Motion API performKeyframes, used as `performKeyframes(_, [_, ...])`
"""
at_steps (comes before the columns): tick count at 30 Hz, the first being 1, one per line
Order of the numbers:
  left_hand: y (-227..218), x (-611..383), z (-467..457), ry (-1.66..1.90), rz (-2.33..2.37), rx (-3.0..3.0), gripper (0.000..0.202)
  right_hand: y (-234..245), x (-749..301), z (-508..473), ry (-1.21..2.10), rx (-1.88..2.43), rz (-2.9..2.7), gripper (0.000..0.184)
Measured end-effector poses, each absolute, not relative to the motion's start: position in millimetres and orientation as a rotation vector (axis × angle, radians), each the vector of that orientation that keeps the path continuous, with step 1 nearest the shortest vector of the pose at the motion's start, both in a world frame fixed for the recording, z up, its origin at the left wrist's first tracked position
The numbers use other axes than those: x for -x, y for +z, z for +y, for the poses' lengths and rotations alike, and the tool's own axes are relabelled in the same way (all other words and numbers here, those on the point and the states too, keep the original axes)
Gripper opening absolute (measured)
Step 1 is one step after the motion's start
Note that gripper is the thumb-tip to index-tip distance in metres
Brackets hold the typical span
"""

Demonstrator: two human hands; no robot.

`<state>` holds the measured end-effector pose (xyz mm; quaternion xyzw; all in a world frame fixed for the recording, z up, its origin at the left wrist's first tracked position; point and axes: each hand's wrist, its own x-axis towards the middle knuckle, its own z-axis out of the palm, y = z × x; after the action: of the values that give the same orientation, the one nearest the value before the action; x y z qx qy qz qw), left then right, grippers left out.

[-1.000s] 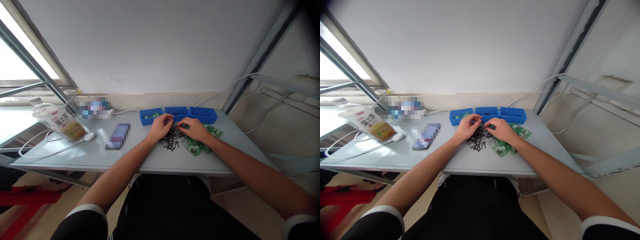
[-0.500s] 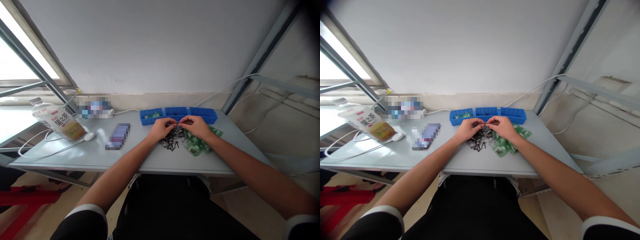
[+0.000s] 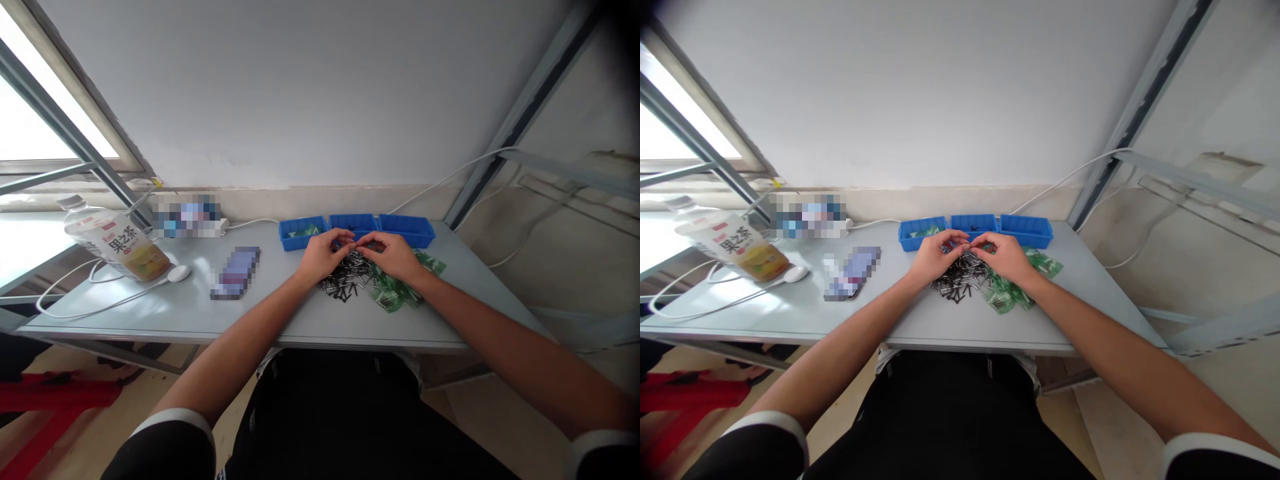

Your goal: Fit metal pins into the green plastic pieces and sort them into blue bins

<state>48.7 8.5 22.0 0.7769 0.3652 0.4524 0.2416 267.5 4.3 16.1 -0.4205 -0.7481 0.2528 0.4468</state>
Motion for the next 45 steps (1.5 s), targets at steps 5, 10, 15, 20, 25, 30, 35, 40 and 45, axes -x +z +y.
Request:
performKeyframes(5, [21, -50, 8, 1.252, 0.907, -2.086, 0.036, 15, -267, 4, 0.741, 0.922, -1.790, 0.042])
performKeyframes(10, [21, -47, 8, 1.246, 0.994, -2.095, 0.037, 20, -268, 3, 0.515, 0.978, -1.840, 0.025])
performKeyframes(15, [16, -46, 9, 1.109, 0.894, -2.096, 0.039, 20, -270, 3, 0.359, 1.005, -1.851, 0.021])
performKeyframes(20, [11, -47, 13, 1.090, 0.896, -2.127, 0.037, 19, -271, 5, 0.313, 0.933, -1.915, 0.017])
performKeyframes(25, [14, -46, 15, 1.144, 0.913, -2.055, 0.033, 19, -269, 3, 0.394, 0.882, -1.986, 0.016])
performKeyframes(30, [14, -45, 16, 1.192, 0.968, -1.887, 0.035, 22, -268, -1, 0.369, 0.889, -1.957, 0.016])
performKeyframes(35, [13, -46, 16, 1.222, 1.039, -1.839, 0.021, 22, -269, -1, 0.342, 0.898, -1.959, 0.017])
performKeyframes(40, [14, -48, 16, 1.251, 1.056, -1.893, 0.012, 22, -268, -1, 0.324, 0.916, -1.935, 0.017])
performKeyframes(45, [19, -48, 12, 1.219, 1.097, -2.057, 0.009, 24, -268, -3, 0.333, 0.911, -1.931, 0.022])
